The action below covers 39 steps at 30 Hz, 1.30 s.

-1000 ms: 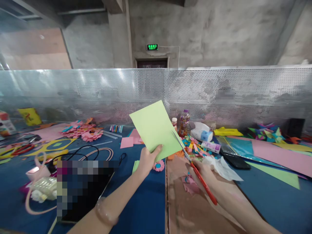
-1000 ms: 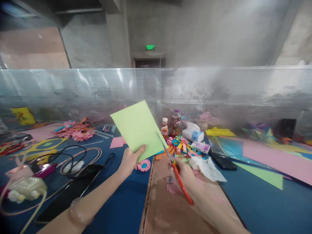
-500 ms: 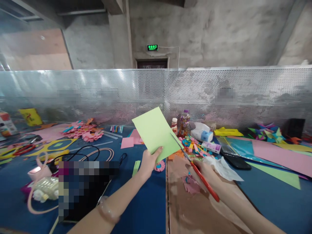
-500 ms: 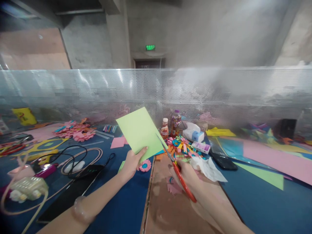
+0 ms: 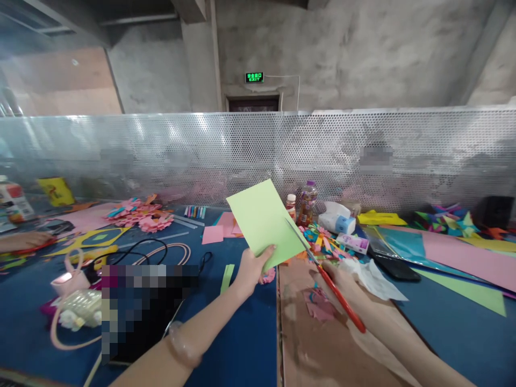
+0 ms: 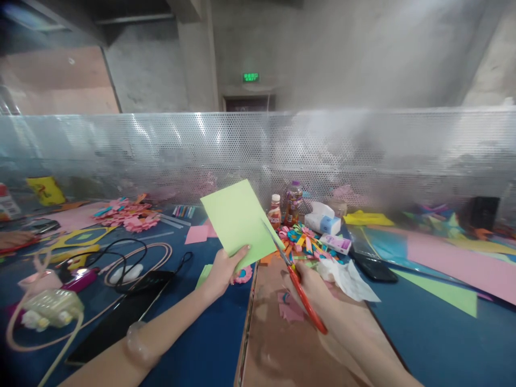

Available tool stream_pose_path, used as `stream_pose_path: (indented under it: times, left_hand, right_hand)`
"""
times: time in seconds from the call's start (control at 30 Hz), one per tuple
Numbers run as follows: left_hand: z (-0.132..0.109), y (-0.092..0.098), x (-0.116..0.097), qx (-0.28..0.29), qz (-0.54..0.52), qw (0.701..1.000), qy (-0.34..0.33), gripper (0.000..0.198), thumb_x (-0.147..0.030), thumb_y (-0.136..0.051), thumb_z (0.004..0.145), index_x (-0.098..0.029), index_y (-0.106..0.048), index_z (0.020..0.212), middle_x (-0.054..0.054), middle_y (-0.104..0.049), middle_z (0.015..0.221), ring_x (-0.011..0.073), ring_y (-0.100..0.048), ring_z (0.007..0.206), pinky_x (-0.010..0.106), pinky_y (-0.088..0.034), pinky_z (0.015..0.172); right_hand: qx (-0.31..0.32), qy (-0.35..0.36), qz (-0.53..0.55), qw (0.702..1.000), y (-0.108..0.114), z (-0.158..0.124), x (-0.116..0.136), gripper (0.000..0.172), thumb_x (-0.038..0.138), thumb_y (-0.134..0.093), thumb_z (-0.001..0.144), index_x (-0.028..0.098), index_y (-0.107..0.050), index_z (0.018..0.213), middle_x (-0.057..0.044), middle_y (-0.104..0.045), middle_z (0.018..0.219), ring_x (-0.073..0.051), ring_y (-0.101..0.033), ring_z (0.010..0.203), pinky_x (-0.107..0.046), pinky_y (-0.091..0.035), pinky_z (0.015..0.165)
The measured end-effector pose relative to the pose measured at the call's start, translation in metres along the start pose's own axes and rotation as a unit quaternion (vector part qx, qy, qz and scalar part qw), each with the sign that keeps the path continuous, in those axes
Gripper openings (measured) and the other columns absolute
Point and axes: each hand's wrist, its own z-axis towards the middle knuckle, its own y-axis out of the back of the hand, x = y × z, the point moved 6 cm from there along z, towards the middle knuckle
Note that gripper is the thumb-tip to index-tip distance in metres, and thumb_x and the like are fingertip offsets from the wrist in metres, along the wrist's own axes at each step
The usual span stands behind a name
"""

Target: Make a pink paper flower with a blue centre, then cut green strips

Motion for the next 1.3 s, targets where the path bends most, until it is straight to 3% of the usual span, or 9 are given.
stream_pose_path:
  times: [0.17,0.27,0.5,0.67,1.03,1.3]
  left_hand:
    - [-0.001,-0.004,0.002,0.015,-0.022,1.000,0.001,0.042,-0.050,-0.065,0.069,-0.009,-0.062,0.082,-0.004,-0.048,0.043,0.0044,-0.035,0.027,0.017,-0.023,0.024]
    - [-0.001,-0.006,0.003,0.024,-0.047,0.999,0.004,0.042,-0.049,-0.066,0.069,-0.009,-0.060,0.081,-0.006,-0.045,0.042,0.0048,-0.035,0.028,0.016,-0.023,0.026]
    - [-0.003,-0.007,0.001,0.020,-0.037,0.999,0.002,0.041,-0.048,-0.066,0.070,-0.009,-0.059,0.079,-0.005,-0.044,0.039,0.0056,-0.035,0.026,0.017,-0.022,0.025]
    - [-0.003,-0.005,-0.002,0.021,-0.055,0.998,-0.002,0.043,-0.048,-0.067,0.068,-0.009,-0.061,0.086,-0.004,-0.051,0.049,0.0036,-0.035,0.028,0.017,-0.024,0.026]
    - [-0.005,-0.012,0.002,0.053,-0.024,0.998,0.007,0.041,-0.051,-0.065,0.068,-0.012,-0.058,0.076,-0.006,-0.042,0.041,0.0057,-0.035,0.028,0.018,-0.025,0.027]
    - [-0.004,-0.013,0.006,0.058,-0.061,0.996,0.017,0.041,-0.048,-0.068,0.067,-0.012,-0.060,0.085,-0.006,-0.047,0.048,0.0041,-0.035,0.030,0.018,-0.028,0.029]
  right_hand:
    - [0.008,0.013,-0.046,0.999,-0.008,-0.007,0.020,0.026,0.042,-0.043,0.073,0.022,-0.045,0.057,0.000,-0.051,0.050,-0.019,-0.052,0.054,-0.029,-0.037,0.054]
    - [0.018,0.012,-0.065,0.998,-0.009,-0.009,0.022,0.024,0.040,-0.040,0.074,0.022,-0.046,0.059,0.000,-0.051,0.052,-0.018,-0.053,0.055,-0.028,-0.036,0.055]
    - [0.029,-0.023,-0.008,0.999,-0.003,-0.008,0.021,0.021,0.037,-0.042,0.070,0.022,-0.043,0.054,-0.001,-0.051,0.050,-0.017,-0.049,0.051,-0.028,-0.035,0.052]
    - [0.054,0.028,-0.063,0.996,-0.006,-0.013,0.032,0.024,0.041,-0.041,0.075,0.022,-0.040,0.061,0.001,-0.049,0.053,-0.016,-0.048,0.054,-0.027,-0.033,0.053]
    - [0.037,0.069,-0.090,0.993,-0.011,-0.006,0.015,0.025,0.043,-0.039,0.080,0.021,-0.044,0.069,0.000,-0.053,0.061,-0.017,-0.052,0.058,-0.027,-0.035,0.055]
    - [0.005,0.093,-0.110,0.990,-0.010,-0.003,0.011,0.022,0.036,-0.039,0.078,0.021,-0.045,0.064,-0.001,-0.054,0.058,-0.017,-0.052,0.055,-0.026,-0.034,0.054]
